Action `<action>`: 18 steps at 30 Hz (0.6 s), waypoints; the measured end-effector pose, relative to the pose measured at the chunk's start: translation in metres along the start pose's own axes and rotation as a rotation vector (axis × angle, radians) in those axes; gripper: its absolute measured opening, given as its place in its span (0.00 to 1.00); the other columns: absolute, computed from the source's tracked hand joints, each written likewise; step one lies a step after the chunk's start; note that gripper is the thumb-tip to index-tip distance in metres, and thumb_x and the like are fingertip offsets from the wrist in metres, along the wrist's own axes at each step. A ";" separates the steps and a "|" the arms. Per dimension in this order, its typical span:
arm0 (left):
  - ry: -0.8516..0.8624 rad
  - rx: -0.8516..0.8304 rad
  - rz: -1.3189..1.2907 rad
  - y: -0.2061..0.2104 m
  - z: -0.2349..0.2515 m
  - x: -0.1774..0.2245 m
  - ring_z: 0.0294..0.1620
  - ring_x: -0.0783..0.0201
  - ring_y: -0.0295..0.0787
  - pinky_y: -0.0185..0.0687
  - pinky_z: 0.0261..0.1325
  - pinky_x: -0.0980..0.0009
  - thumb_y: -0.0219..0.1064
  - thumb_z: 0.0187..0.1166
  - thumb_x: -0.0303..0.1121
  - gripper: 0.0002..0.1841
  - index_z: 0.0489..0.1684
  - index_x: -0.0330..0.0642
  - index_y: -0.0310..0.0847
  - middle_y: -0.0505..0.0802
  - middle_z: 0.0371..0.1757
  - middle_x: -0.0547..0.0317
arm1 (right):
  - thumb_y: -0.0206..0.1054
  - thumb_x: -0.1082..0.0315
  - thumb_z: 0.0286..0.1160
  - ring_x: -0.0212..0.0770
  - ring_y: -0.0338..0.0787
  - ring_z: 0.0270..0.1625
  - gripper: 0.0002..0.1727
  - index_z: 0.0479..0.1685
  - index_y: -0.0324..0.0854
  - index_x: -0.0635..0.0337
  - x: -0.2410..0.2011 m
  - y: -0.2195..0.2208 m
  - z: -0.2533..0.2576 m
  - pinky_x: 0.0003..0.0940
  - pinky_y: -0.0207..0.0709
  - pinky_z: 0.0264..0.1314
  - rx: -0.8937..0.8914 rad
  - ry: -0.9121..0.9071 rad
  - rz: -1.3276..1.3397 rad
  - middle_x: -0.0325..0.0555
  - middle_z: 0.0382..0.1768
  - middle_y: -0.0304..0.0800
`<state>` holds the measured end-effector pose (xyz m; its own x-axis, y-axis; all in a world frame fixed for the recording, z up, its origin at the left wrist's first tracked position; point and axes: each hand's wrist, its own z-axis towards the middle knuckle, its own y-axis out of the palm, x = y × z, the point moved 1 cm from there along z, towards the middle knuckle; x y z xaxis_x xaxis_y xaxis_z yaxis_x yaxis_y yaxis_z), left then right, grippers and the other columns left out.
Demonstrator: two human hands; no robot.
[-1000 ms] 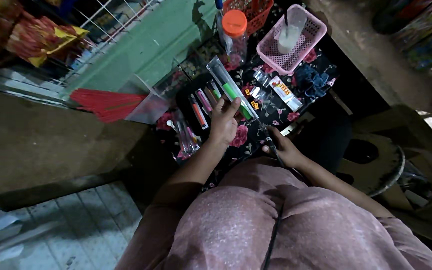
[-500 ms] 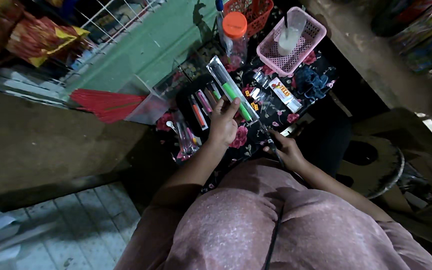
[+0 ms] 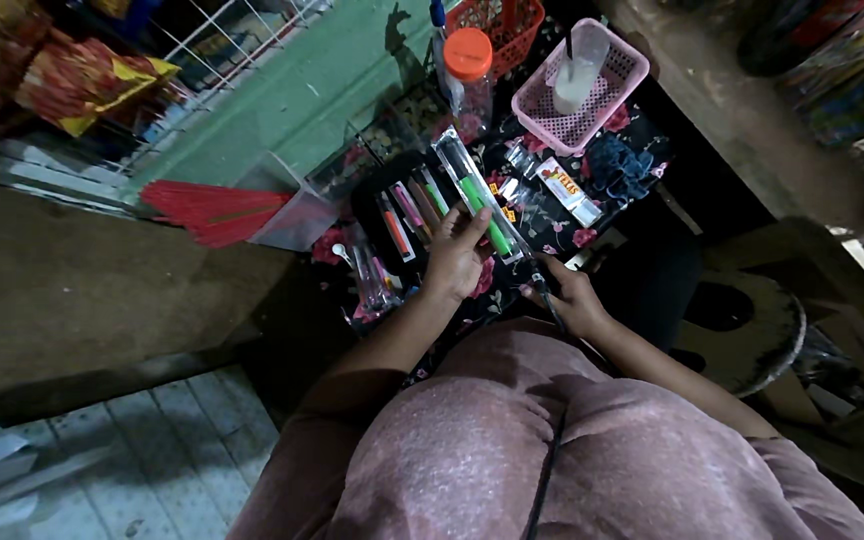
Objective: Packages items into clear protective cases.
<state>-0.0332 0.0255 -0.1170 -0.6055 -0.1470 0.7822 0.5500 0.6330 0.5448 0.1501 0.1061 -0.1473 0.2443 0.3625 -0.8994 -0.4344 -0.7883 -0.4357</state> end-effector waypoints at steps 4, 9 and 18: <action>0.001 -0.006 0.002 -0.002 0.001 -0.001 0.47 0.66 0.91 0.90 0.56 0.66 0.57 0.87 0.24 0.09 0.60 0.44 0.72 0.88 0.48 0.60 | 0.71 0.60 0.78 0.38 0.94 0.43 0.29 0.71 0.77 0.73 0.003 -0.001 0.002 0.36 0.87 0.53 0.030 -0.074 -0.054 0.55 0.44 0.94; -0.021 -0.020 0.066 -0.002 -0.003 -0.006 0.48 0.67 0.89 0.89 0.55 0.66 0.58 0.87 0.25 0.08 0.59 0.44 0.72 0.88 0.48 0.61 | 0.71 0.62 0.79 0.44 0.94 0.50 0.29 0.74 0.73 0.72 -0.002 -0.003 0.006 0.41 0.86 0.60 -0.003 -0.001 -0.063 0.59 0.51 0.92; -0.050 -0.044 0.055 -0.001 -0.009 -0.012 0.46 0.67 0.90 0.90 0.54 0.65 0.58 0.86 0.24 0.09 0.58 0.43 0.75 0.88 0.48 0.61 | 0.69 0.65 0.80 0.48 0.94 0.48 0.27 0.74 0.74 0.73 0.001 0.004 0.009 0.46 0.86 0.58 0.031 0.022 -0.079 0.60 0.49 0.93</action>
<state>-0.0213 0.0199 -0.1240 -0.6008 -0.0741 0.7960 0.6076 0.6046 0.5150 0.1407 0.1083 -0.1500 0.2978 0.4119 -0.8612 -0.4396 -0.7416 -0.5067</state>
